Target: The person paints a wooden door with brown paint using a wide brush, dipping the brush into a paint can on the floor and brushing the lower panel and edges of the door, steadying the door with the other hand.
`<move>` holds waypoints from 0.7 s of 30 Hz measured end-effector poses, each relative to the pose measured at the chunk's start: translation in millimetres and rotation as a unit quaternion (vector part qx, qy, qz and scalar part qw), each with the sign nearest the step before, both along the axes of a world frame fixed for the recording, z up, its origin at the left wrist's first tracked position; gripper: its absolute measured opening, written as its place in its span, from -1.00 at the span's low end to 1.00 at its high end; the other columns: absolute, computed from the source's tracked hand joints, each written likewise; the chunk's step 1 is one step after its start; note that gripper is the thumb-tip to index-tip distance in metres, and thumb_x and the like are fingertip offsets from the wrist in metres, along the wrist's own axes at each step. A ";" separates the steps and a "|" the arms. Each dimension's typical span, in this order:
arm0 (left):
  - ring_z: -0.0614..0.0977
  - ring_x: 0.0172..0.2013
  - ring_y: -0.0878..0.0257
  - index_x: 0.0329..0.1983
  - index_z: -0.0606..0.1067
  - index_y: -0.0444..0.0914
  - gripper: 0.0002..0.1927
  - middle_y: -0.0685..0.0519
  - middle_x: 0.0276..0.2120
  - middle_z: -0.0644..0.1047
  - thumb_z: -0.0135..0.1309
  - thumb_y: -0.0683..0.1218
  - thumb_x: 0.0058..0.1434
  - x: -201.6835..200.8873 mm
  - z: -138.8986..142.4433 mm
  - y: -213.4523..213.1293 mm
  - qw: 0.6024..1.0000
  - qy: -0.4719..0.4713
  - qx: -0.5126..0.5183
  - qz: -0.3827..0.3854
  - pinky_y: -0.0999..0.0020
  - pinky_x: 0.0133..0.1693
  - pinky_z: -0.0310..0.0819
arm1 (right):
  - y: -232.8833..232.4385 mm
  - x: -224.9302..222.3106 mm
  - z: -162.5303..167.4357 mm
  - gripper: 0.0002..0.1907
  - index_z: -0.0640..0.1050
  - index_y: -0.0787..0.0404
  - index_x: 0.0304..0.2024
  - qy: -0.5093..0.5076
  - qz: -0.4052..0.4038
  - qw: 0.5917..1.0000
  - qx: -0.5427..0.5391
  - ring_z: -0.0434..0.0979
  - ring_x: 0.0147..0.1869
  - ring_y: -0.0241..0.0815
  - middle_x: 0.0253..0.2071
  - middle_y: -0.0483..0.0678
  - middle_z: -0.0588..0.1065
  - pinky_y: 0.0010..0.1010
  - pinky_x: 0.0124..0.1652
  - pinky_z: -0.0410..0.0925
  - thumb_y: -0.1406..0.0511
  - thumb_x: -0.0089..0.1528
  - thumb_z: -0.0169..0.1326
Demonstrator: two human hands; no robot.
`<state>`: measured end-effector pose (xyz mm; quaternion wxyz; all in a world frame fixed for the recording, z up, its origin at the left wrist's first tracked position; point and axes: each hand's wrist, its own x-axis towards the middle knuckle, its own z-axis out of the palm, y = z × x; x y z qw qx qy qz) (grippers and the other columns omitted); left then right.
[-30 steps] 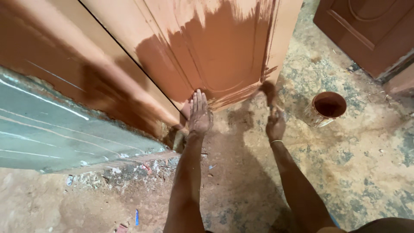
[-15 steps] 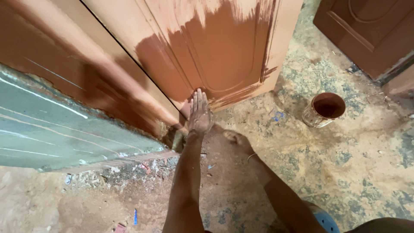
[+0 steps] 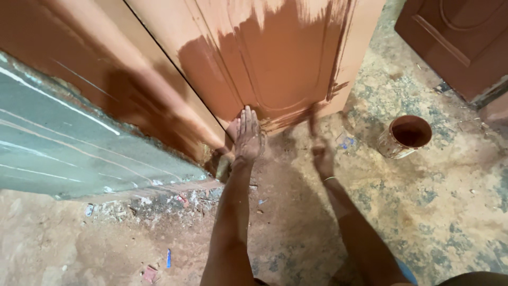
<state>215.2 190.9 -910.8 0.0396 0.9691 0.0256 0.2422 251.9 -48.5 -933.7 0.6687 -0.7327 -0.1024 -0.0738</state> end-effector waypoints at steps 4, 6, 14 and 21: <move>-0.03 0.51 -0.22 0.51 -0.03 -0.48 -0.13 -0.34 0.52 -0.08 -0.10 0.05 0.24 -1.3 1.7 4.1 1.000 0.002 0.007 0.004 -0.09 0.47 -0.20 | 43.9 -34.9 -7.2 -0.66 0.41 0.27 0.22 0.347 0.208 0.784 0.470 0.42 -0.35 -0.26 -0.37 -0.15 0.44 -0.45 -0.29 0.35 0.21 0.49 -0.12; -0.04 0.52 -0.22 0.52 -0.04 -0.47 -0.12 -0.35 0.53 -0.09 -0.10 0.04 0.23 -7.0 1.9 8.6 1.000 0.015 -0.004 0.004 -0.10 0.47 -0.22 | 50.8 -58.5 -18.3 -0.65 0.39 0.24 0.24 0.226 0.249 0.912 0.236 0.45 -0.31 -0.18 -0.34 -0.09 0.46 -0.38 -0.27 0.37 0.23 0.46 -0.11; -0.14 0.52 -0.28 0.51 -0.12 -0.54 -0.11 -0.42 0.51 -0.19 -0.06 -0.06 0.24 -56.9 8.1 28.6 0.999 0.028 -0.046 0.001 -0.11 0.47 -0.33 | 60.6 -90.8 -26.5 -0.52 0.29 0.13 0.33 -0.067 0.236 0.951 -0.187 0.56 -0.17 0.17 -0.22 0.17 0.55 -0.07 -0.17 0.42 0.27 0.35 -0.08; -0.11 0.55 -0.21 0.52 -0.08 -0.48 -0.20 -0.38 0.53 -0.15 -0.15 -0.03 0.31 -87.1 -2.0 46.9 0.998 0.053 0.006 0.043 -0.02 0.52 -0.33 | 65.4 -82.1 4.7 -0.55 0.33 0.01 0.31 -0.091 0.311 0.854 -0.408 0.61 -0.08 0.25 -0.11 0.20 0.61 0.03 -0.07 0.46 0.24 0.36 -0.05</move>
